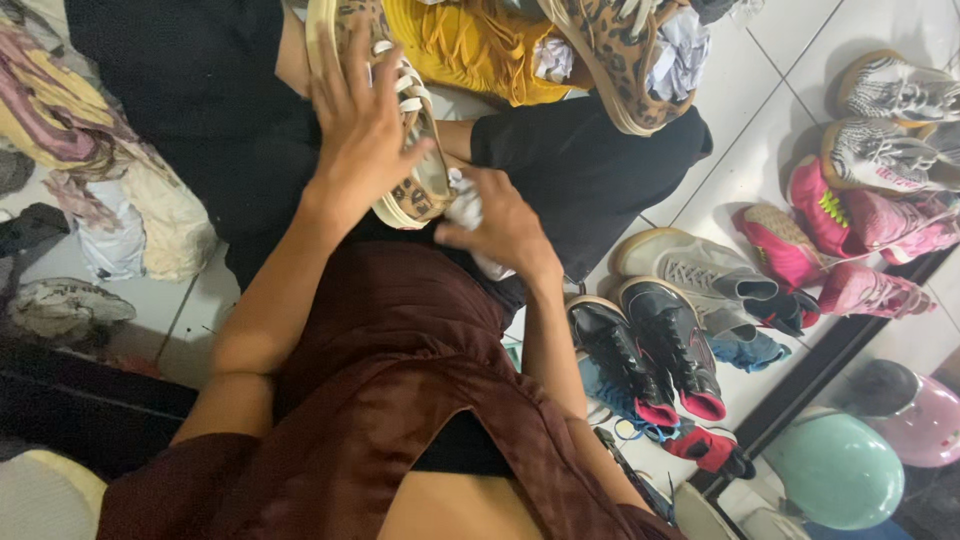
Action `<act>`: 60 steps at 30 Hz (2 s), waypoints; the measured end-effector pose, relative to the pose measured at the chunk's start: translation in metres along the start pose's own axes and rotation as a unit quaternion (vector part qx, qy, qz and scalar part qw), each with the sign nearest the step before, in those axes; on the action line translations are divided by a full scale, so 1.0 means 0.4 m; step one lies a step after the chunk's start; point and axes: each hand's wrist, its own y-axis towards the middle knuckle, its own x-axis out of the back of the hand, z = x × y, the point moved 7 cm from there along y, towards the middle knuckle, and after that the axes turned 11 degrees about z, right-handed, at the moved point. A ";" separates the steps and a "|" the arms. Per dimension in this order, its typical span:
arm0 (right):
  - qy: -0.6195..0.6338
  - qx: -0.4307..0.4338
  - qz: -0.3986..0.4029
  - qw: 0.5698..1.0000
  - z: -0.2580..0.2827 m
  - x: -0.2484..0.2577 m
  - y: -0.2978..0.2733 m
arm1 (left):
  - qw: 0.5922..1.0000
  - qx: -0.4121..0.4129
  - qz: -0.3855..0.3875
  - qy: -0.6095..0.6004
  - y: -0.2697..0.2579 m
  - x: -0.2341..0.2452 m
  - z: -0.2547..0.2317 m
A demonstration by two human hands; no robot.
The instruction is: The person stuffs crumpled paper into the interiors of multiple pairs of shoes while sitting on the floor.
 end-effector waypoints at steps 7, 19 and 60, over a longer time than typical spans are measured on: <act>-0.094 0.137 -0.097 0.981 0.080 0.078 -0.036 | 0.976 0.028 0.123 -0.177 -0.020 -0.016 0.060; -0.342 0.036 -0.274 0.898 0.134 -0.070 0.182 | 0.943 0.054 0.234 -0.229 -0.031 0.029 0.071; -0.372 0.062 -0.340 0.861 0.190 -0.082 0.178 | 0.939 -0.002 0.236 -0.249 -0.025 0.025 0.104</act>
